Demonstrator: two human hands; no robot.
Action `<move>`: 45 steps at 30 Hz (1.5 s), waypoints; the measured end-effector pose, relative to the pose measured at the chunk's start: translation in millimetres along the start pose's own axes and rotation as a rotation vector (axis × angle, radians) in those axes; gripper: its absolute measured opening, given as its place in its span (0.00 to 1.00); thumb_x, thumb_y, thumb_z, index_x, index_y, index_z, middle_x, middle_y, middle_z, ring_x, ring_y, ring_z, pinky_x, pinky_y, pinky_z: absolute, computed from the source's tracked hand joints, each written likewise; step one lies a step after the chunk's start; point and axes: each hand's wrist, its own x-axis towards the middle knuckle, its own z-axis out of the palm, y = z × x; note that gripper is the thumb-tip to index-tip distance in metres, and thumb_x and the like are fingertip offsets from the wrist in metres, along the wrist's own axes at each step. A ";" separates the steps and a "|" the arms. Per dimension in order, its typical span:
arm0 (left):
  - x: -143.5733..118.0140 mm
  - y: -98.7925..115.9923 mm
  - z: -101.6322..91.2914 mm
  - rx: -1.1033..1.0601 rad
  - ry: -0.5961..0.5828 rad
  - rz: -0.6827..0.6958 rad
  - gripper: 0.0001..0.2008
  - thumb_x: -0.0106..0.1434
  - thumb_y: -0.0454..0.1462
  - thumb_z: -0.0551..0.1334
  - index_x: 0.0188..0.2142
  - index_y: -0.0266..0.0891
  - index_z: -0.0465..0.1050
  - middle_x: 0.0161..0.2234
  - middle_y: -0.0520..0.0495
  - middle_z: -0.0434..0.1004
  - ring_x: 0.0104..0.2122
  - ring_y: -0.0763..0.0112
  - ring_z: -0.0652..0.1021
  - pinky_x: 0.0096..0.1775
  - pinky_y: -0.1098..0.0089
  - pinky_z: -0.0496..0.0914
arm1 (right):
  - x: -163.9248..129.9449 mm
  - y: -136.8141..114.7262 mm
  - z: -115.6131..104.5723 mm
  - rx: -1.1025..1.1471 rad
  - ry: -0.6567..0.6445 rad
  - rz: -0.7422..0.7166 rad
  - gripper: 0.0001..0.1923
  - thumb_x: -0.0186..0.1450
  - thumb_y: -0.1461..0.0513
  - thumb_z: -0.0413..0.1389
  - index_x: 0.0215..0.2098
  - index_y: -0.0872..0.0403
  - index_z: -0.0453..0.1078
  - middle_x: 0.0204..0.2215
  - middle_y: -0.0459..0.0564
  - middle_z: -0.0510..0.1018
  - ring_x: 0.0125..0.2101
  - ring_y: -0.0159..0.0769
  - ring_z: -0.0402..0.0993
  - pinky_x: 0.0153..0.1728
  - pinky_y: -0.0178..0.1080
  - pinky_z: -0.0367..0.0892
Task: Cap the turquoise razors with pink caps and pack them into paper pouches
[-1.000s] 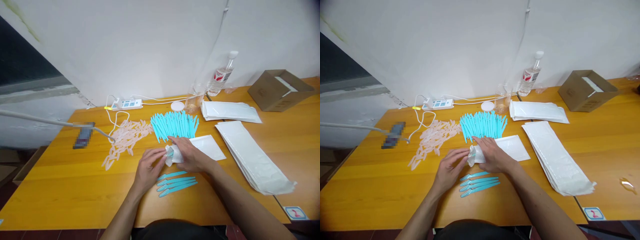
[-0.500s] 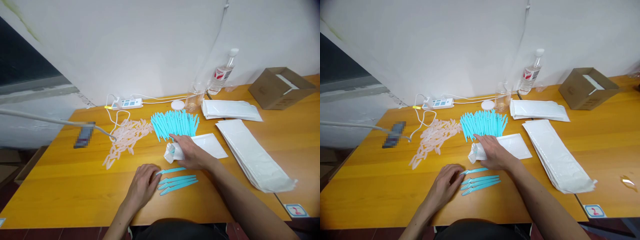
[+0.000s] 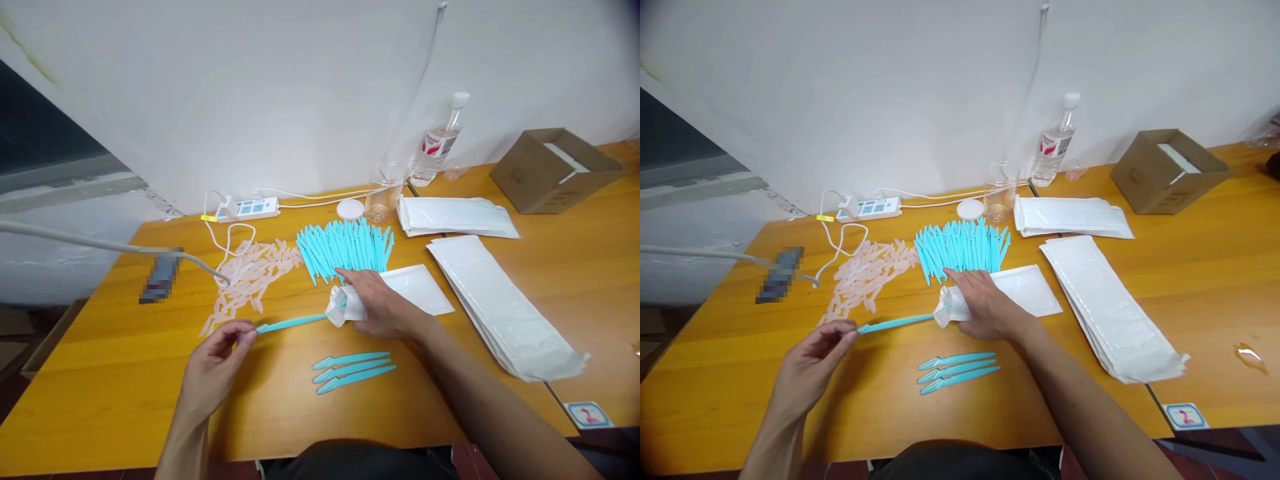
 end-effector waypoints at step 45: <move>14.0 38.0 89.0 0.150 -0.080 0.257 0.03 0.67 0.38 0.65 0.35 0.42 0.74 0.36 0.49 0.82 0.37 0.67 0.78 0.43 0.65 0.69 | 4.3 -15.5 4.3 0.029 -0.029 -0.058 0.50 0.52 0.67 0.59 0.71 0.56 0.47 0.56 0.61 0.71 0.54 0.54 0.66 0.56 0.55 0.61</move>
